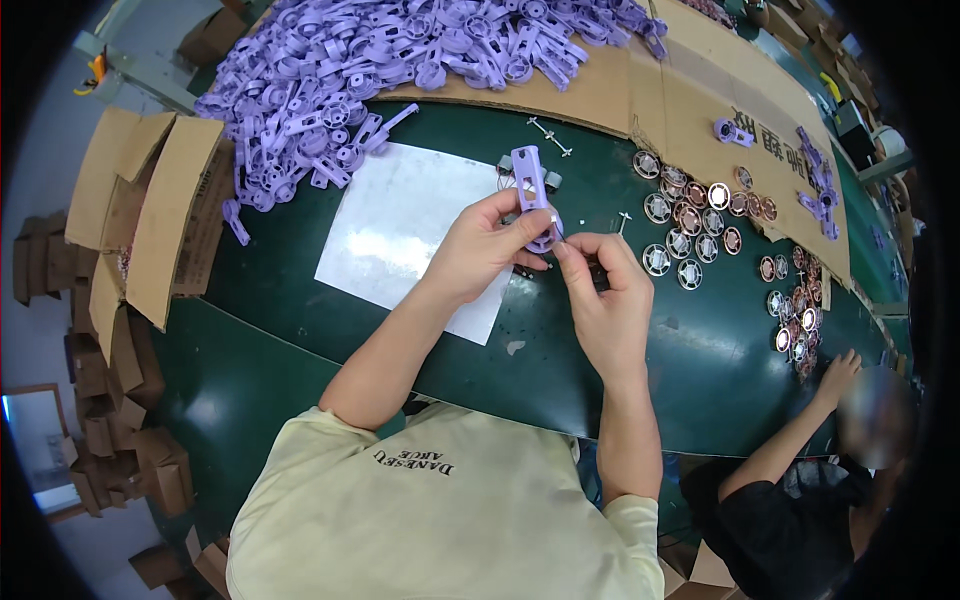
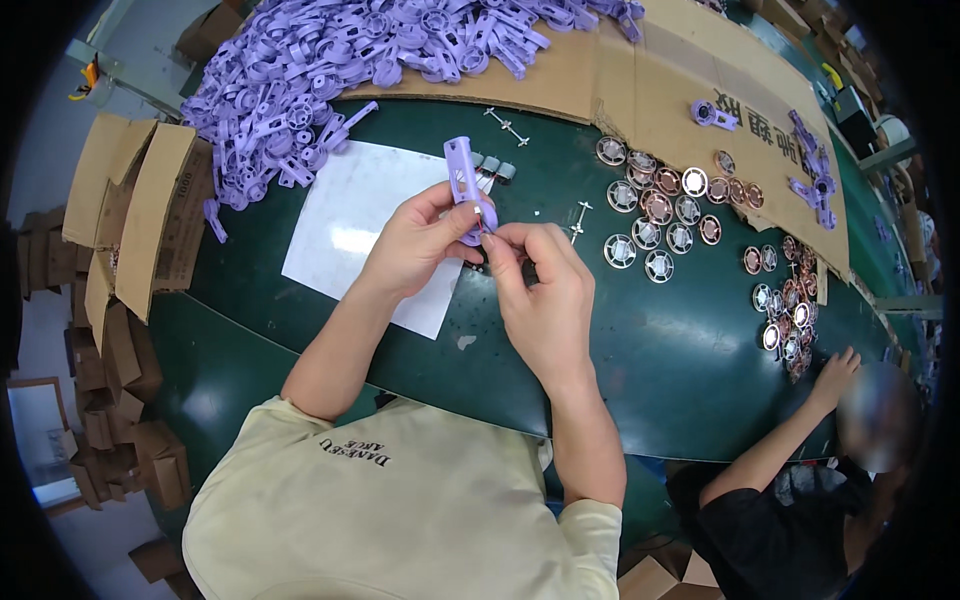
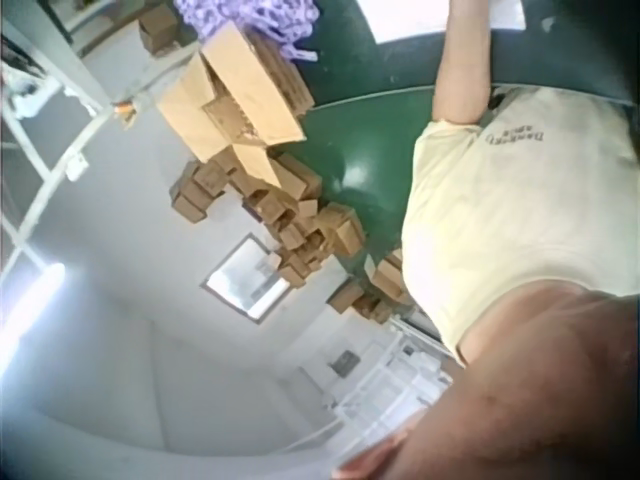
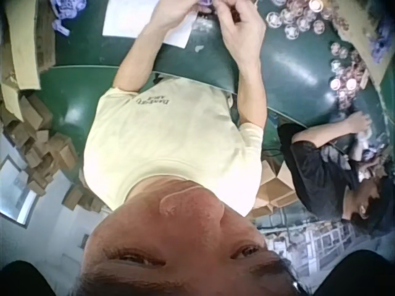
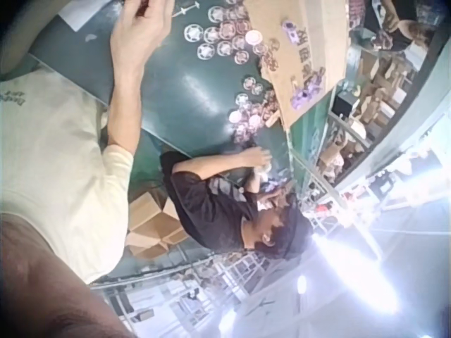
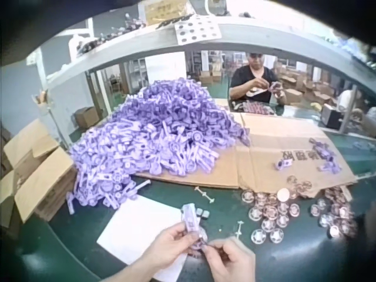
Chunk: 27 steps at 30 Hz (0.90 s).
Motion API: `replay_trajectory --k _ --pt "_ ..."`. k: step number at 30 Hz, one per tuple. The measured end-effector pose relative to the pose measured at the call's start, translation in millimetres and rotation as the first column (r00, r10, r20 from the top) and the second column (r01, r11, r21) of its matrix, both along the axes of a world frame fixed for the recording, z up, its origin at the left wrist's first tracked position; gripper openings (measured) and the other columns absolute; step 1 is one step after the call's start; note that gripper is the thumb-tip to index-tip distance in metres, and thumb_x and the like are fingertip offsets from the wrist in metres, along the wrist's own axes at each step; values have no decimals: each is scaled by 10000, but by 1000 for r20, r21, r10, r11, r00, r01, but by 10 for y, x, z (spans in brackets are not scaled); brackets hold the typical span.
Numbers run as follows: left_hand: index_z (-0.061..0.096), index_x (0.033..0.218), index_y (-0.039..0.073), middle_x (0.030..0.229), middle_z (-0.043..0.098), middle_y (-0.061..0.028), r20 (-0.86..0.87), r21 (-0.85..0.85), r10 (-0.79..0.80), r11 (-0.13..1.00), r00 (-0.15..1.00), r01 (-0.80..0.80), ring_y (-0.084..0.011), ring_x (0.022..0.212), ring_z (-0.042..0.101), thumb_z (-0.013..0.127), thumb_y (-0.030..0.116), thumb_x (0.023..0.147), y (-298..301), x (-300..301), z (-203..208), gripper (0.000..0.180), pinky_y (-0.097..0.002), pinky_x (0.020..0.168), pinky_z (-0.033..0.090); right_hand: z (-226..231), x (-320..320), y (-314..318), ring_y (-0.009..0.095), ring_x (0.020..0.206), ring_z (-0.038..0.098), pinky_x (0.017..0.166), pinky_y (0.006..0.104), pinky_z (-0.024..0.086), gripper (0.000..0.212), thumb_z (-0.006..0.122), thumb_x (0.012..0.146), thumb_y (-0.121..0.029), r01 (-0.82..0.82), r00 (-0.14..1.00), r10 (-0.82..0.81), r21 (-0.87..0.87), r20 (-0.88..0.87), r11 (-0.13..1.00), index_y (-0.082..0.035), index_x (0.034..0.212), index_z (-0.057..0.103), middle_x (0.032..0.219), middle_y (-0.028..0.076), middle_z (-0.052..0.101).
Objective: Assembling handheld fans by inserting internal components into plastic housings.
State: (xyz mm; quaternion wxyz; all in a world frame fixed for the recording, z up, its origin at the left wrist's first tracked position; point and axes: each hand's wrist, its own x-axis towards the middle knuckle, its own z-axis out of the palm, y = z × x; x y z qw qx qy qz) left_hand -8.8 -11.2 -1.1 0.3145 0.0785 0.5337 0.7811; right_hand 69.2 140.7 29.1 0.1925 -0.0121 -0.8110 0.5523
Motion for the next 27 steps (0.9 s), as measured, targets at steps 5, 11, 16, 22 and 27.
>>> replay_trajectory --k 5,11,16,22,27 --pt "533 1279 -25 1191 591 -102 2 65 15 998 1000 -15 -180 1028 626 508 175 1010 79 107 92 336 -338 860 570 -29 -9 -40 157 593 583 540 284 467 86 681 846 -27 72 997 -73 76 4 995 13 844 605 754 89 582" --pt "501 1305 -2 1178 585 -93 -12 70 -15 997 1000 16 -182 1081 597 490 191 1018 41 113 61 346 -370 942 525 -22 -20 -5 160 587 580 530 286 464 94 674 834 -14 64 995 -68 54 77 996 7 816 584 745 86 579" --pt "477 1290 24 1132 590 -75 -28 83 -14 996 1000 16 -161 1053 600 525 215 1007 49 129 13 346 -357 918 528 -52 -18 2 165 587 579 530 286 464 102 673 824 -12 65 993 -69 41 99 997 4 801 574 734 84 576" --pt "473 1267 31 1109 591 -78 -119 7 28 1000 993 -27 -156 1044 596 551 208 996 94 158 40 333 -342 901 530 -53 -18 11 170 570 561 522 296 460 122 668 801 0 76 991 -84 77 103 994 -1 771 550 717 83 561" --pt "488 1234 12 1112 554 -66 -159 31 51 998 986 -47 -119 993 588 613 131 957 109 160 38 327 -289 864 531 -46 -16 12 163 552 538 511 301 451 135 664 787 8 94 988 -107 113 110 989 -7 757 534 703 77 544"
